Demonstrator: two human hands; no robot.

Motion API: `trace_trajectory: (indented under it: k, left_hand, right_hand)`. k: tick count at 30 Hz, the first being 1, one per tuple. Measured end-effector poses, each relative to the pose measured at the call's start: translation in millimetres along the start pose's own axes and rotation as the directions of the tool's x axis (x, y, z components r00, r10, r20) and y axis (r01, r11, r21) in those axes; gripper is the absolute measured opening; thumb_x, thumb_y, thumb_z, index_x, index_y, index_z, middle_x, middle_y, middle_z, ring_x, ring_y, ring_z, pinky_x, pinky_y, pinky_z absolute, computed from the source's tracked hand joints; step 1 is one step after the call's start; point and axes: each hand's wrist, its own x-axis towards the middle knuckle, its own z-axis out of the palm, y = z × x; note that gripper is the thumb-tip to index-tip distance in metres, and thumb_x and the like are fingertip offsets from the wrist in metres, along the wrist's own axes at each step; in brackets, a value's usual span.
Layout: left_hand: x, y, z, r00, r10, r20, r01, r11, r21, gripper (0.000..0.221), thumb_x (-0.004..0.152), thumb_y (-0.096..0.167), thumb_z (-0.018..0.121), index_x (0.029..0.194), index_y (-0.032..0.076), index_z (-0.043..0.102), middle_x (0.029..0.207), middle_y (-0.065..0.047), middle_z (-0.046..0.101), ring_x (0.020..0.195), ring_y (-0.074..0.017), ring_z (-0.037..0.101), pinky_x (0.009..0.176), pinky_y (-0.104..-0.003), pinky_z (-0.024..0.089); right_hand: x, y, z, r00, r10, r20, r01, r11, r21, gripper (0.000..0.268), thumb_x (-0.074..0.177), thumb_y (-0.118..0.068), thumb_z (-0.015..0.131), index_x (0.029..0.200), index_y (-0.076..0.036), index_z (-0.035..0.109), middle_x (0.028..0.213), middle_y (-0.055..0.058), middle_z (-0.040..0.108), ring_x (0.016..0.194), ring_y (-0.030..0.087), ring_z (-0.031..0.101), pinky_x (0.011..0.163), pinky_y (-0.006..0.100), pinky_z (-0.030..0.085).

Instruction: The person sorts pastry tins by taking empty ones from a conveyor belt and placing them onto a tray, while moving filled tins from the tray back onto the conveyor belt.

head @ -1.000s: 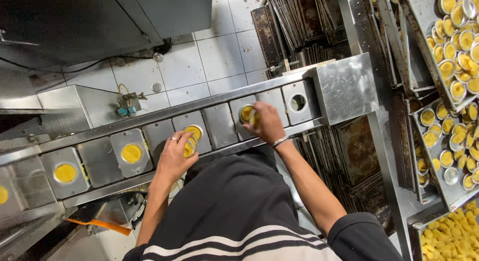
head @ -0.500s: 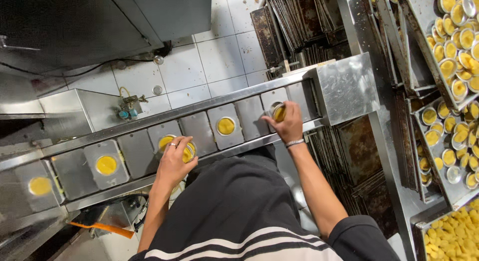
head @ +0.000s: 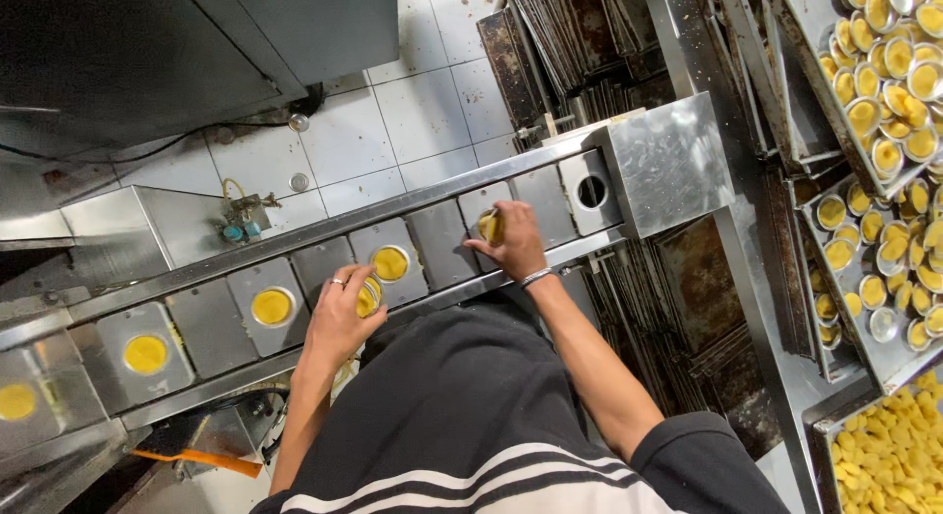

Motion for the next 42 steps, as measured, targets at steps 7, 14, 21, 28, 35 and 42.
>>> trace_trajectory:
  k: [7, 14, 21, 28, 35, 42]
  left_hand:
    - [-6.1, 11.7, -8.5, 1.0, 0.001, -0.011, -0.002, 0.998, -0.07, 0.061, 0.08, 0.021, 0.078, 0.137, 0.018, 0.057, 0.129, -0.01, 0.056, 0.114, -0.0421, 0.063, 0.091, -0.054, 0.059]
    - [2.4, 30.5, -17.3, 0.986, -0.151, 0.071, 0.156, 0.685, -0.711, 0.064, 0.083, 0.02, 0.078, 0.14, 0.007, 0.053, 0.132, -0.024, 0.064, 0.114, -0.0411, 0.065, 0.091, -0.053, 0.056]
    - [36.7, 52.6, -7.9, 0.997, -0.045, 0.055, 0.052, -0.079, -0.996, 0.05, 0.096, 0.021, 0.057, 0.137, -0.006, 0.046, 0.126, -0.035, 0.059, 0.1, -0.0468, 0.069, 0.077, -0.054, 0.062]
    - [81.4, 91.4, 23.6, 0.981, -0.01, 0.194, 0.191, -0.145, -0.971, 0.047, 0.092, 0.012, 0.062, 0.135, -0.002, 0.049, 0.12, -0.034, 0.062, 0.1, -0.0467, 0.07, 0.087, -0.055, 0.06]
    - [148.4, 197.6, 89.8, 0.981, 0.127, 0.147, -0.063, 0.923, -0.379, 0.076, 0.063, 0.022, 0.088, 0.133, 0.016, 0.057, 0.118, -0.017, 0.069, 0.115, -0.0388, 0.067, 0.098, -0.048, 0.055]
    - [224.8, 270.5, 179.2, 0.879, 0.474, 0.054, -0.467, 0.878, -0.107, 0.075, 0.062, -0.004, 0.078, 0.132, -0.007, 0.053, 0.132, -0.027, 0.056, 0.133, -0.0483, 0.049, 0.115, -0.054, 0.042]
  right_hand:
    - [-3.8, 10.5, -27.9, 0.992, 0.075, -0.098, -0.079, 0.996, -0.046, 0.075, 0.074, -0.055, 0.089, 0.122, -0.005, 0.06, 0.106, 0.016, 0.062, 0.103, 0.035, 0.062, 0.097, 0.045, 0.048]
    - [-1.8, 54.4, -69.5, 0.985, 0.131, -0.111, -0.164, 0.91, -0.38, 0.096, 0.072, -0.077, 0.077, 0.134, -0.005, 0.062, 0.127, 0.016, 0.066, 0.122, 0.037, 0.057, 0.107, 0.05, 0.037]
    - [-24.5, 39.4, -49.4, 0.985, 0.164, -0.058, -0.173, 0.896, -0.41, 0.072, 0.087, -0.065, 0.071, 0.142, -0.019, 0.061, 0.145, 0.003, 0.062, 0.138, 0.033, 0.05, 0.115, 0.054, 0.031]
    - [-50.3, 18.8, -70.1, 0.958, 0.27, -0.099, -0.285, 0.931, -0.226, 0.069, 0.09, -0.058, 0.072, 0.142, -0.015, 0.059, 0.145, 0.008, 0.06, 0.137, 0.032, 0.052, 0.114, 0.053, 0.034]
    - [-58.3, 46.1, -176.5, 0.878, 0.309, -0.366, -0.381, 0.913, -0.144, 0.022, 0.094, -0.022, 0.074, 0.112, -0.01, 0.071, 0.133, 0.013, 0.064, 0.125, 0.032, 0.06, 0.107, 0.045, 0.044]
    - [-23.0, 106.4, -290.0, 0.844, 0.269, -0.464, -0.371, 0.918, -0.142, 0.015, 0.093, -0.009, 0.073, 0.108, -0.006, 0.073, 0.135, 0.018, 0.063, 0.121, 0.034, 0.063, 0.099, 0.041, 0.054]
